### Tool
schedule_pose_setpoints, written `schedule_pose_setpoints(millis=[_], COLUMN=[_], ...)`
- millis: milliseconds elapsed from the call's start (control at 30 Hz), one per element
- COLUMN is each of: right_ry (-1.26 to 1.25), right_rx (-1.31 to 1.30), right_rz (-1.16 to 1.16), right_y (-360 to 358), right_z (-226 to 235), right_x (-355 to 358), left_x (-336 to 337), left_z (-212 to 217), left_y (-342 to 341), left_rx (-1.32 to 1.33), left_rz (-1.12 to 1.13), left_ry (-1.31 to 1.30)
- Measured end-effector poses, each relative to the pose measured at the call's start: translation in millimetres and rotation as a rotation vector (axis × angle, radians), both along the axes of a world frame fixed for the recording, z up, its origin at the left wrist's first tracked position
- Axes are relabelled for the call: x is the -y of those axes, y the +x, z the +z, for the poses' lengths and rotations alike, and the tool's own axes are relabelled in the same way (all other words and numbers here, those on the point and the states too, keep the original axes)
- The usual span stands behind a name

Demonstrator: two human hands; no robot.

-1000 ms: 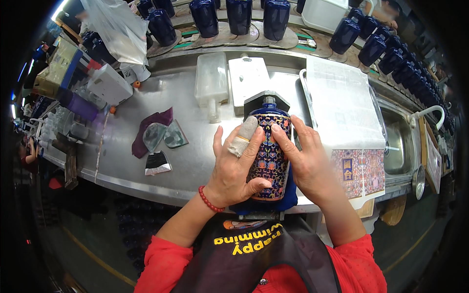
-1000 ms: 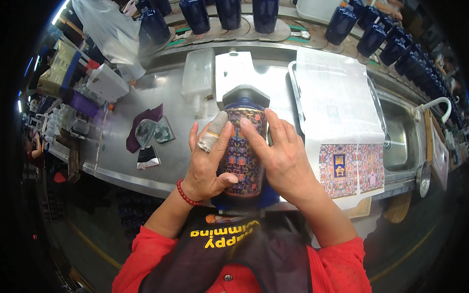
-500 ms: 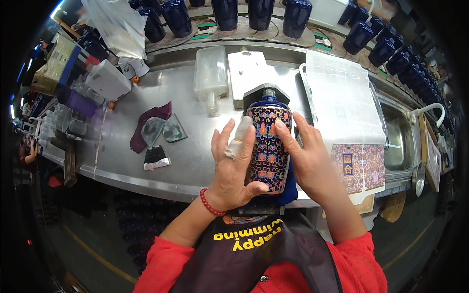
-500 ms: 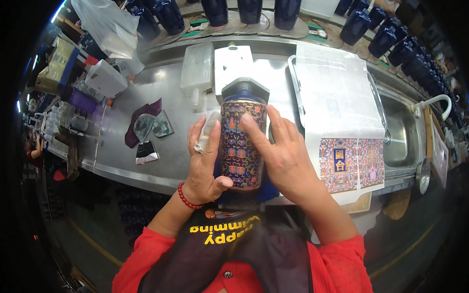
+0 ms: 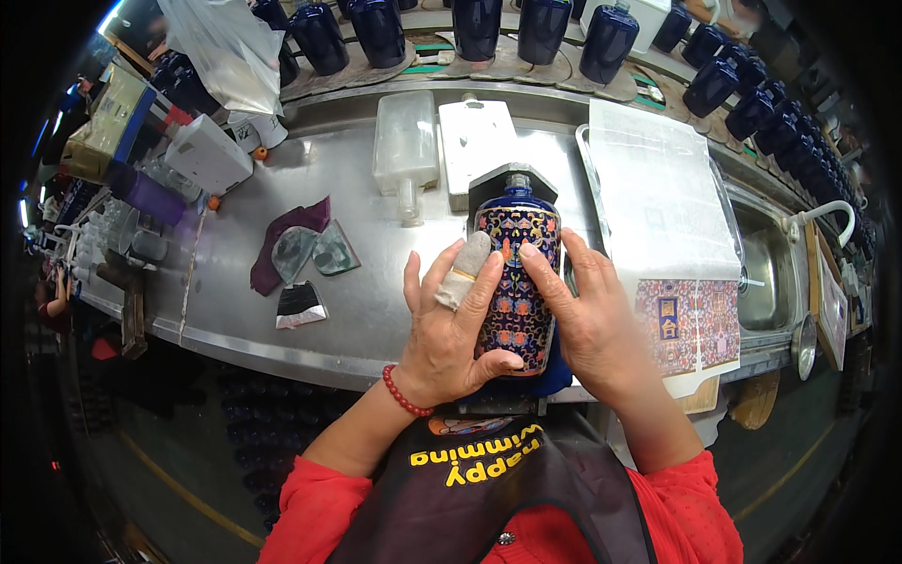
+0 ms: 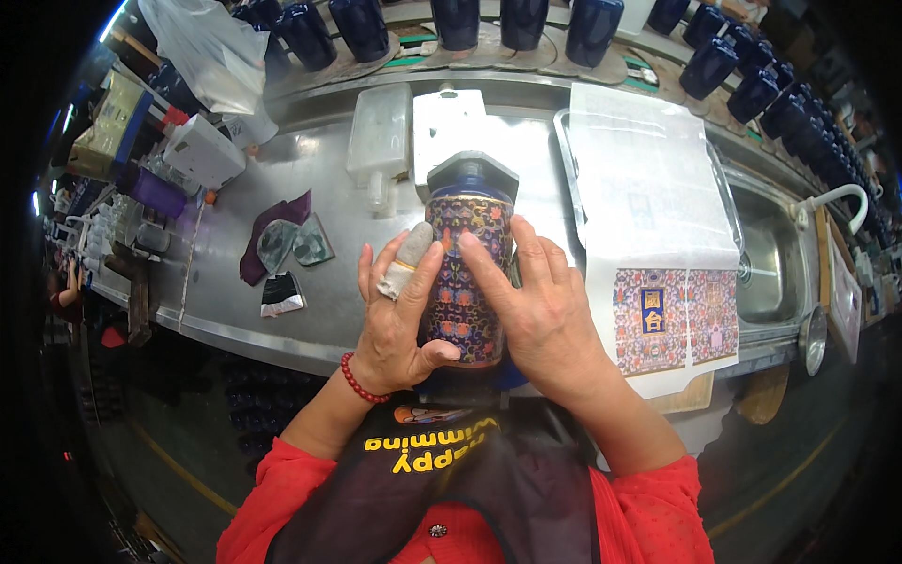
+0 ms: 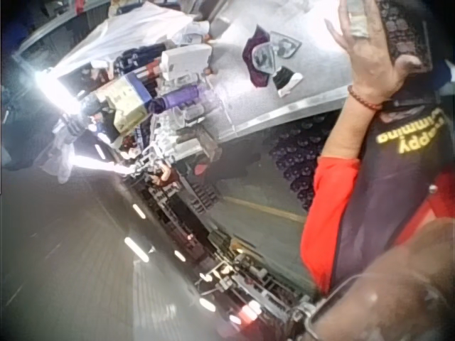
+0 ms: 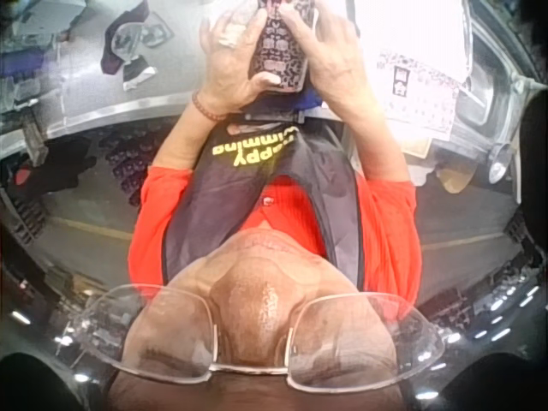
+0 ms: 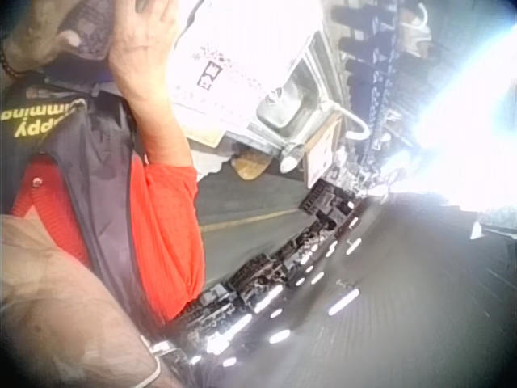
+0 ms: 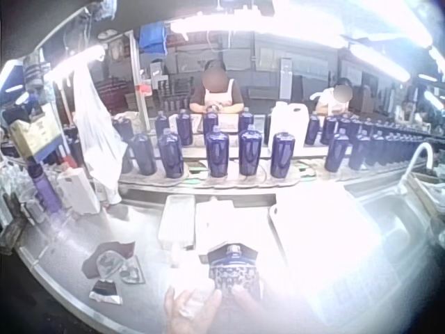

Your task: The person applies a decorative sticker to a dark blue bottle, smoothing it with a green card and adjusting the edges. They rotate the bottle to align the design and continue smoothing the surface.

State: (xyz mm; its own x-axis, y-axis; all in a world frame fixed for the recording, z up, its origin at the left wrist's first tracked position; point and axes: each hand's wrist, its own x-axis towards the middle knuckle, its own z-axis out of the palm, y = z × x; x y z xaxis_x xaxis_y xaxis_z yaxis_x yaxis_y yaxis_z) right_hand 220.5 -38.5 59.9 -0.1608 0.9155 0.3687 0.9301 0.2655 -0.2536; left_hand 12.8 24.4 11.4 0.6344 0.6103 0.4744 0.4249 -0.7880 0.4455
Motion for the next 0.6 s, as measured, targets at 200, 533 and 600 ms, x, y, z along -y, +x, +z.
schedule_pose_setpoints(millis=[200,533,600], right_ry=[-0.020,-0.018,-0.019], right_rx=[-0.080,-0.078,-0.081], right_rz=[-0.004,0.007,0.008], right_y=[0.0,1.8,1.6], right_z=[-3.0,-5.9,-4.7], right_x=[1.4,4.2,4.7], left_x=[-8.0,-10.0,-10.1], left_z=[13.8,21.9,20.8], left_y=[3.4,10.9,9.9], left_rx=[-0.070,-0.075,-0.045], left_rz=[-0.002,0.046,0.045], left_ry=[0.098,0.089,0.071])
